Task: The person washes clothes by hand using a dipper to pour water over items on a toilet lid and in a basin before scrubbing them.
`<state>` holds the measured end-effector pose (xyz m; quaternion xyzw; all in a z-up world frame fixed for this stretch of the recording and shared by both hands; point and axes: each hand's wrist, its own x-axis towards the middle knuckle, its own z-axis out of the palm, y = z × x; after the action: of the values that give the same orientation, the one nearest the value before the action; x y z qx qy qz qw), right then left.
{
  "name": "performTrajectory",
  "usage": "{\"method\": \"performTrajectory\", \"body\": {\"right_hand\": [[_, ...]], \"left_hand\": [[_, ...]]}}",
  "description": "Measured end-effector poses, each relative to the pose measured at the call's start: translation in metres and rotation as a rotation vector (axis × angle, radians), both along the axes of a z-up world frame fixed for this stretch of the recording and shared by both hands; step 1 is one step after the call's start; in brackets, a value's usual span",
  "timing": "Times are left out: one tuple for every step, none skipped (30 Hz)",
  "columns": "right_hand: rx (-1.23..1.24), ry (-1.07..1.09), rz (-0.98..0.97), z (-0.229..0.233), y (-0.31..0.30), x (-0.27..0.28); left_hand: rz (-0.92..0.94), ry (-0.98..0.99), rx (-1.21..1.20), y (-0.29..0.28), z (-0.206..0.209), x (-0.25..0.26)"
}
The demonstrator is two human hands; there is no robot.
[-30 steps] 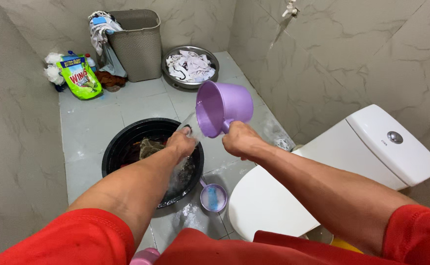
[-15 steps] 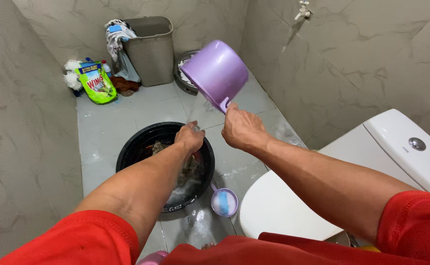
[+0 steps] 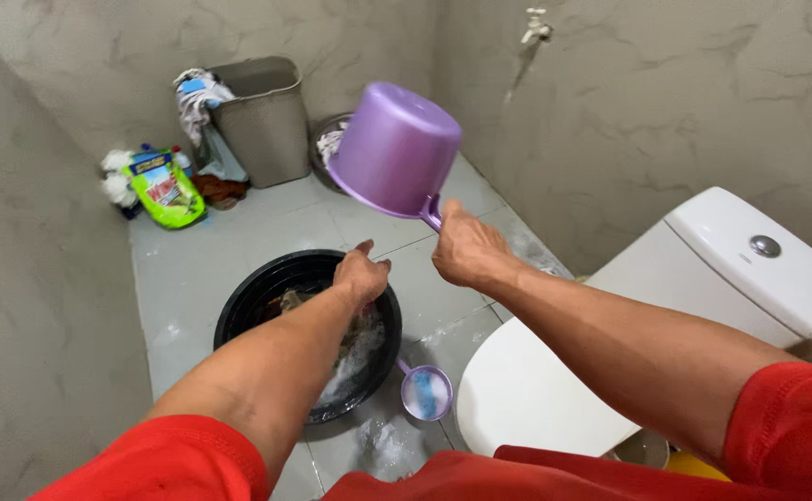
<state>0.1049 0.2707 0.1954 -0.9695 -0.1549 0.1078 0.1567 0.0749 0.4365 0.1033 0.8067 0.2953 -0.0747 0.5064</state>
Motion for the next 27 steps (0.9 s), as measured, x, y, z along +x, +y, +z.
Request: {"method": "performTrajectory", "body": {"right_hand": [[0.004, 0.016, -0.010, -0.001, -0.005, -0.001], [0.009, 0.035, -0.022, -0.004, -0.012, 0.000], [0.015, 0.055, -0.035, -0.006, -0.021, 0.001], [-0.009, 0.061, -0.058, -0.010, -0.032, 0.002], [-0.033, 0.067, -0.081, -0.014, -0.043, 0.003], [-0.058, 0.076, -0.106, -0.019, -0.055, 0.004], [-0.053, 0.075, -0.123, -0.025, -0.068, 0.005], [-0.049, 0.074, -0.140, -0.032, -0.080, 0.005], [-0.044, 0.073, -0.157, -0.039, -0.094, 0.006], [-0.026, 0.112, -0.176, -0.046, -0.108, 0.008], [-0.006, 0.151, -0.194, -0.051, -0.123, 0.008], [0.014, 0.189, -0.215, -0.057, -0.138, 0.006], [0.029, 0.205, -0.263, -0.061, -0.152, 0.002], [0.045, 0.221, -0.312, -0.066, -0.166, -0.003], [0.062, 0.236, -0.360, -0.069, -0.182, -0.009], [0.074, 0.264, -0.404, -0.070, -0.197, -0.015], [0.087, 0.293, -0.448, -0.070, -0.214, -0.020], [0.101, 0.321, -0.490, -0.073, -0.232, -0.027], [0.159, 0.336, -0.523, -0.078, -0.251, -0.036], [0.217, 0.350, -0.555, -0.082, -0.270, -0.046], [0.275, 0.363, -0.587, -0.087, -0.290, -0.055], [0.290, 0.372, -0.617, -0.093, -0.311, -0.062], [0.305, 0.381, -0.647, -0.100, -0.333, -0.069], [0.318, 0.394, -0.675, -0.108, -0.354, -0.077], [0.365, 0.391, -0.701, -0.116, -0.376, -0.086], [0.412, 0.385, -0.721, -0.124, -0.399, -0.094], [0.458, 0.380, -0.742, -0.130, -0.422, -0.101]], "left_hand": [[-0.033, -0.018, 0.062, -0.004, -0.003, 0.002], [-0.068, -0.032, 0.126, -0.009, -0.005, 0.004], [-0.086, -0.030, 0.131, -0.013, -0.007, 0.007], [-0.108, -0.028, 0.136, -0.020, -0.009, 0.009], [-0.131, -0.027, 0.140, -0.027, -0.010, 0.012], [-0.150, -0.035, 0.129, -0.035, -0.011, 0.014], [-0.169, -0.044, 0.117, -0.042, -0.012, 0.017], [-0.187, -0.052, 0.105, -0.052, -0.011, 0.018], [-0.213, -0.059, 0.104, -0.062, -0.010, 0.020], [-0.238, -0.063, 0.099, -0.074, -0.010, 0.023], [-0.263, -0.066, 0.095, -0.087, -0.010, 0.024], [-0.291, -0.070, 0.085, -0.099, -0.009, 0.026], [-0.319, -0.073, 0.074, -0.112, -0.007, 0.027], [-0.346, -0.076, 0.065, -0.126, -0.007, 0.027], [-0.387, -0.074, 0.074, -0.142, -0.008, 0.026], [-0.427, -0.073, 0.084, -0.157, -0.008, 0.027], [-0.467, -0.072, 0.095, -0.173, -0.008, 0.027], [-0.499, -0.067, 0.105, -0.190, -0.011, 0.026], [-0.531, -0.062, 0.117, -0.208, -0.015, 0.025], [-0.562, -0.057, 0.127, -0.225, -0.017, 0.024], [-0.601, -0.069, 0.129, -0.244, -0.022, 0.021], [-0.635, -0.082, 0.132, -0.265, -0.028, 0.016], [-0.668, -0.096, 0.134, -0.286, -0.034, 0.013], [-0.680, -0.093, 0.143, -0.307, -0.039, 0.009], [-0.692, -0.090, 0.153, -0.329, -0.044, 0.004], [-0.700, -0.088, 0.163, -0.351, -0.048, -0.001], [-0.715, -0.095, 0.170, -0.374, -0.052, -0.007]]}}
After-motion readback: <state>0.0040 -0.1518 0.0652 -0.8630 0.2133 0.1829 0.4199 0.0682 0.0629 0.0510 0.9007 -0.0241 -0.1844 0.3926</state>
